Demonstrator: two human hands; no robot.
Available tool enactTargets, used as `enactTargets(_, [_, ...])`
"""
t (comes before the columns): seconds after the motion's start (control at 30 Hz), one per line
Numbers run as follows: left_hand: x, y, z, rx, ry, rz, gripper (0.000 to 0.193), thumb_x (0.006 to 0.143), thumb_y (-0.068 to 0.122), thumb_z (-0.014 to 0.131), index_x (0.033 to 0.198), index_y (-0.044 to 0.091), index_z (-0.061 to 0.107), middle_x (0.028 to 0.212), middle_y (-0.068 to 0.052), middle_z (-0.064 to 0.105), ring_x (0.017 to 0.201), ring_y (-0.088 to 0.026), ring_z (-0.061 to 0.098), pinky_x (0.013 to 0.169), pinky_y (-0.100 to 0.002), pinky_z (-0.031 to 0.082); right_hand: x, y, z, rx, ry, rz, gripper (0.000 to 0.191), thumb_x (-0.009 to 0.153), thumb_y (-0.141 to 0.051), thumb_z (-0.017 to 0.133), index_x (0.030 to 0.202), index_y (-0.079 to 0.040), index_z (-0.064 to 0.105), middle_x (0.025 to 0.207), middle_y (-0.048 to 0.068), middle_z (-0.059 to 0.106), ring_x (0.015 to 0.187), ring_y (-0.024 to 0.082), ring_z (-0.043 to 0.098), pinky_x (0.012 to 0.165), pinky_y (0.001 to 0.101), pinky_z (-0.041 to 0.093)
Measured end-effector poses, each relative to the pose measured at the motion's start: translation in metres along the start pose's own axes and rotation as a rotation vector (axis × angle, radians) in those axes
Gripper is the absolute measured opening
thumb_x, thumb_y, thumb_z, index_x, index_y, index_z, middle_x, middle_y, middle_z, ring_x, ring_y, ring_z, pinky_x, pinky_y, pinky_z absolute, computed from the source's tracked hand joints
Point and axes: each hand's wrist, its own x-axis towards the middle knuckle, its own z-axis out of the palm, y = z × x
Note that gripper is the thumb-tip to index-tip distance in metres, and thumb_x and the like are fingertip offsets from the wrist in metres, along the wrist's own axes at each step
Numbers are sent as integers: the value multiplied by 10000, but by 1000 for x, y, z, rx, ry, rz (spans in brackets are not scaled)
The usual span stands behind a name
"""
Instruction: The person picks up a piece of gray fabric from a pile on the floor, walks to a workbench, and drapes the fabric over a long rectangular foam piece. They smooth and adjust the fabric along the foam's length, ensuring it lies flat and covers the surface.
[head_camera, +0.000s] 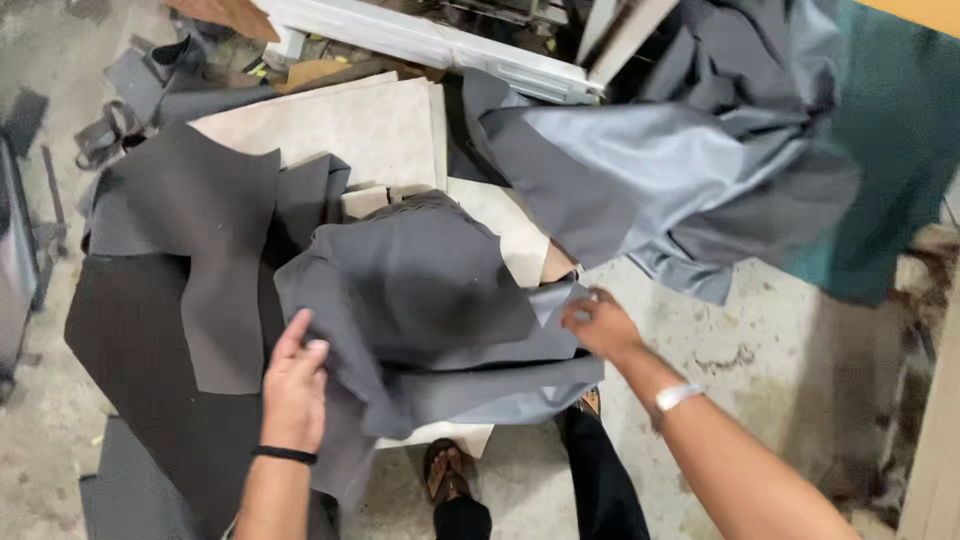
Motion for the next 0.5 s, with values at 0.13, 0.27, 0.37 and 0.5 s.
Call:
enactTargets(0.13, [-19, -27, 66, 357, 104, -24, 726, 855, 52, 675, 1543, 116, 453, 1427, -74, 514, 1295, -211, 517, 1063, -317, 414, 82, -48, -18, -337, -178, -84, 413, 941, -546, 589, 1263, -334, 738, 1642, 29, 356, 1589, 343, 68, 1274, 486, 159])
enactTargets(0.27, [-20, -54, 105, 327, 192, -130, 715, 804, 49, 716, 1479, 154, 506, 1488, -86, 549, 1373, -229, 517, 1089, -331, 397, 138, -65, -21, -429, -149, 42, 478, 894, -548, 647, 1325, -344, 677, 1716, 120, 132, 1521, 332, 50, 1192, 536, 159])
enactTargets(0.37, [-39, -76, 116, 690, 464, 256, 473, 839, 73, 714, 1307, 74, 643, 1512, -152, 478, 1361, -274, 508, 1017, -370, 490, 167, -49, -13, -380, 24, -86, 418, 940, -390, 609, 1328, -244, 667, 1483, 181, 470, 1314, 372, 436, 1106, 499, 357])
enactTargets(0.5, [-81, -88, 128, 883, 685, 499, 324, 882, 43, 689, 1206, 52, 683, 1370, -156, 604, 1287, -284, 561, 995, -389, 507, 170, -10, -22, -29, 329, -127, 278, 926, -180, 600, 1105, -225, 808, 1151, 120, 802, 1001, 295, 748, 909, 378, 589])
